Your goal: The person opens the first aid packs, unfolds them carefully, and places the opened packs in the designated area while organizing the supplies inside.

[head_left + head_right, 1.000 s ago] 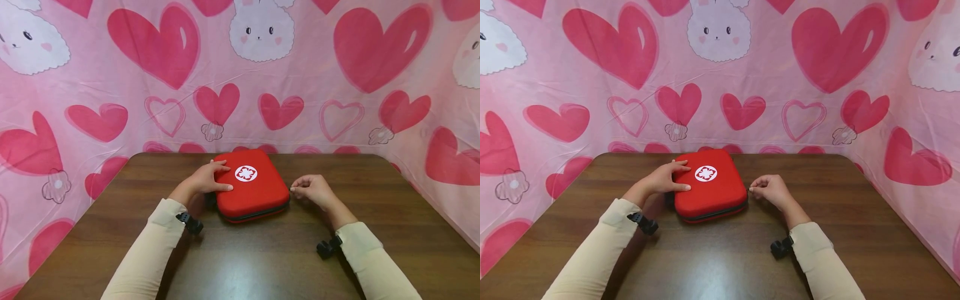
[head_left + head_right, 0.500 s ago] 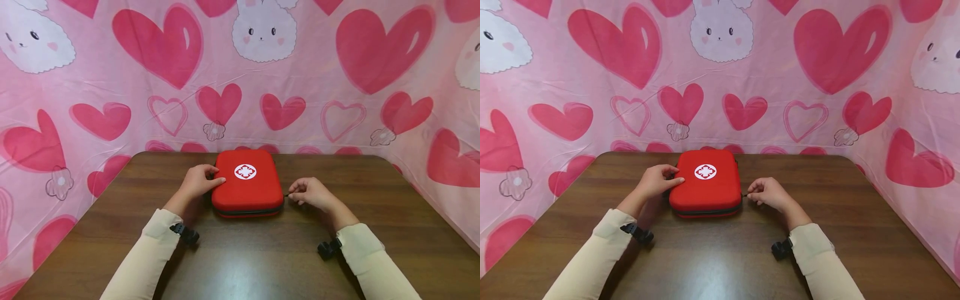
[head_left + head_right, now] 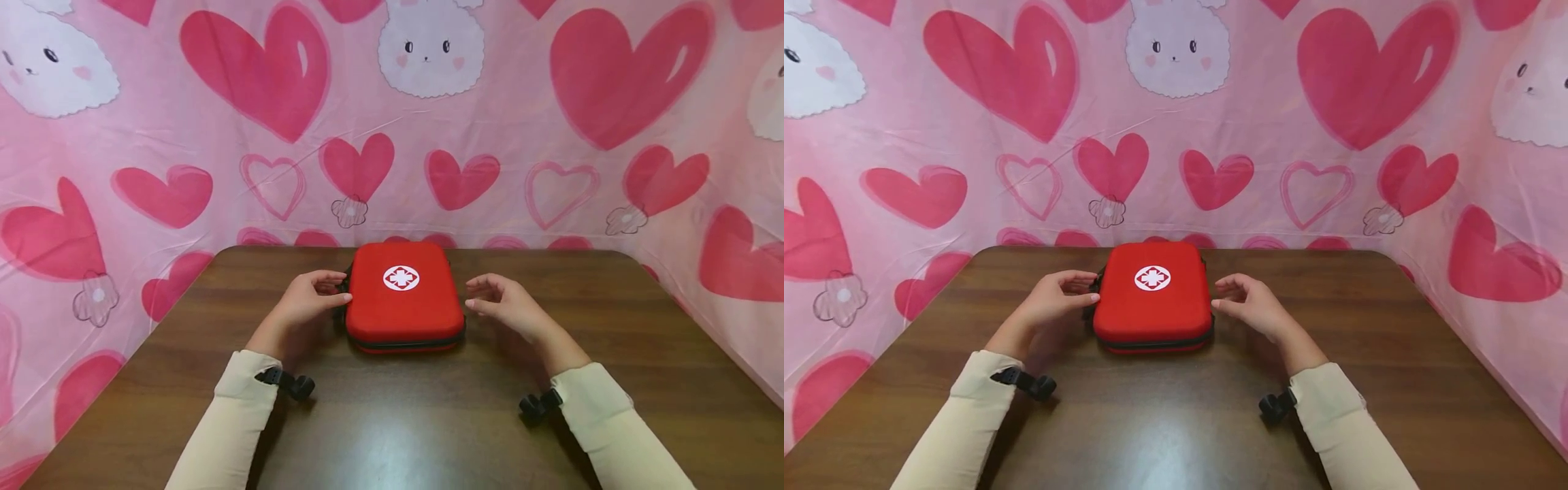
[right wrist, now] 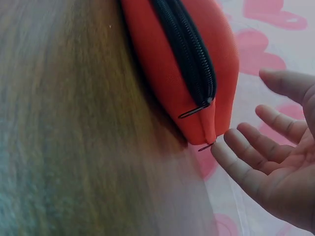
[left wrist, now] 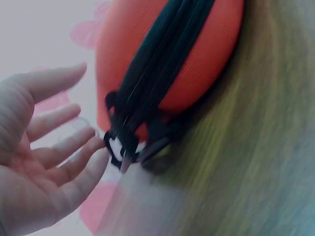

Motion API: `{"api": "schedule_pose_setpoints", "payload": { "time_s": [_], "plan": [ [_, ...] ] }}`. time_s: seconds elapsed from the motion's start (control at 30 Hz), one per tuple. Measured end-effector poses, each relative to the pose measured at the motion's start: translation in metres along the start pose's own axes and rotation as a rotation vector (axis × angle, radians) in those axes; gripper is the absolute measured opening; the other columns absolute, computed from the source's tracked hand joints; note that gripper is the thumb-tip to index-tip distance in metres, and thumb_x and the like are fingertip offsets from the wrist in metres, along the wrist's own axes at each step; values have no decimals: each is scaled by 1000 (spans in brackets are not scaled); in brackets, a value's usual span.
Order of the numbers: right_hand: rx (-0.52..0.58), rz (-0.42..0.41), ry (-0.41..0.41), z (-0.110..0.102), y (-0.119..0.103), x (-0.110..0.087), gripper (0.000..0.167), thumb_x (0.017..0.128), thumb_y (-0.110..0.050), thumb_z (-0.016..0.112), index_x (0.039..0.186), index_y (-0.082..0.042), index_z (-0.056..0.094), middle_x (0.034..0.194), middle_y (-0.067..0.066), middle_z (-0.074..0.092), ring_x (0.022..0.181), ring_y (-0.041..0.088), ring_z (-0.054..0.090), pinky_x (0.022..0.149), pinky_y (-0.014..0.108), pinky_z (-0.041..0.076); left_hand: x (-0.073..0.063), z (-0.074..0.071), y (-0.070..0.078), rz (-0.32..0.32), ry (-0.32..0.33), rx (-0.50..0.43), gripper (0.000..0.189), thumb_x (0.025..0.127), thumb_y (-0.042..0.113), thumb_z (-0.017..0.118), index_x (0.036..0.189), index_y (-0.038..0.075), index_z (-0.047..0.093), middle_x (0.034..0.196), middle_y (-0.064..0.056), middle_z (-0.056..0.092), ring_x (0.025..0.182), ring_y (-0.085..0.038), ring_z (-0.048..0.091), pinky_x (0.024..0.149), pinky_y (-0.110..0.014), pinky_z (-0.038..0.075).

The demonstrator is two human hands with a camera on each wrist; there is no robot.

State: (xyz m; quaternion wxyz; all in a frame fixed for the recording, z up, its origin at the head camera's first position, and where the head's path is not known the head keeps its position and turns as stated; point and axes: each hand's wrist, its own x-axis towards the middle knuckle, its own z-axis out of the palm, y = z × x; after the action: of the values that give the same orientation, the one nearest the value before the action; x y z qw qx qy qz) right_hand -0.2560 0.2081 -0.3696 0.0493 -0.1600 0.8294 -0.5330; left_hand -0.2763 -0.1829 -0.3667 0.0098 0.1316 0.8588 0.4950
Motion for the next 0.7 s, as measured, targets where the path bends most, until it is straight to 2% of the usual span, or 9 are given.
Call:
{"api": "schedule_pose_setpoints", "payload": {
  "time_s": [0.2,0.33,0.43,0.57,0.7],
  "plan": [
    [-52,-5,-19,6,-4,-3,73,80,-32,81,143,-18,46,144,15,46,124,37,51,91,48,52,-1,-9,-12,39,-140,-65,74,81,22,80,144,4,46,140,-20,51,127,-39,49,101,-51,44],
    [-38,1,-57,14,-4,-2,81,80,-30,81,149,-19,40,148,12,43,125,40,50,91,48,52,-1,-8,-14,75,-244,-76,85,78,19,82,149,6,38,147,-18,44,132,-38,43,103,-51,41],
    [-33,0,-90,18,-3,-1,80,82,-29,80,150,-15,40,146,15,45,124,38,52,93,45,51,-3,-5,-12,79,-297,-120,88,77,14,82,151,9,35,149,-16,42,133,-36,42,102,-48,43],
    [-39,32,-99,22,-2,-2,75,82,-32,79,147,-14,45,145,16,46,124,36,53,93,43,51,-3,-2,-11,71,-319,-175,86,77,11,82,151,9,36,149,-16,42,133,-36,43,99,-44,46],
    [-46,78,-94,23,-2,-3,75,80,-35,80,146,-17,48,146,13,46,124,36,53,92,44,52,-4,-1,-8,60,-296,-183,84,76,13,83,148,8,41,147,-17,44,132,-35,45,97,-42,48]
  ]
}}
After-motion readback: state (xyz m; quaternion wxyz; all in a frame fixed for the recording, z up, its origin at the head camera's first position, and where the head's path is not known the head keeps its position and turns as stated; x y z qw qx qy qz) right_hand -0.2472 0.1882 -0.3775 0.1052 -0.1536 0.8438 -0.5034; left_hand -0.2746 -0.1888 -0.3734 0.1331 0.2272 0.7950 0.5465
